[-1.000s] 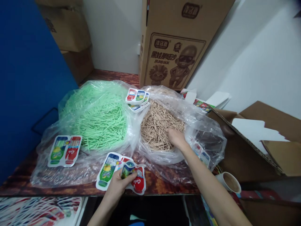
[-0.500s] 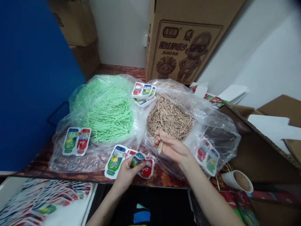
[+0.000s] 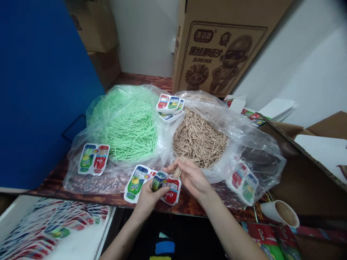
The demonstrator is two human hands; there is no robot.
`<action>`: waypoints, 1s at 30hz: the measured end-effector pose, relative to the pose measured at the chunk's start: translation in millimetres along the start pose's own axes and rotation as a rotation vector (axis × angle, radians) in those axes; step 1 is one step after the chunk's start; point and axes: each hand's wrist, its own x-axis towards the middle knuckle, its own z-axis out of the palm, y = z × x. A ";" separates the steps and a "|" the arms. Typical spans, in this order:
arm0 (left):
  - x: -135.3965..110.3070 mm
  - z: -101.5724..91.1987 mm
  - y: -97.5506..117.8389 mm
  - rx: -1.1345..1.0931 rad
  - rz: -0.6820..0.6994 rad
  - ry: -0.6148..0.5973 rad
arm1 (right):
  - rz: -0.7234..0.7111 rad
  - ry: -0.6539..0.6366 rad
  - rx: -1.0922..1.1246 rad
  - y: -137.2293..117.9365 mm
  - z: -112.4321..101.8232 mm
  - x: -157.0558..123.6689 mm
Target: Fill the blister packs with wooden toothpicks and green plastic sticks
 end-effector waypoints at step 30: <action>-2.8 -47.0 16.9 -0.015 0.112 0.221 | -0.391 -0.091 -0.956 -4.5 12.4 -24.7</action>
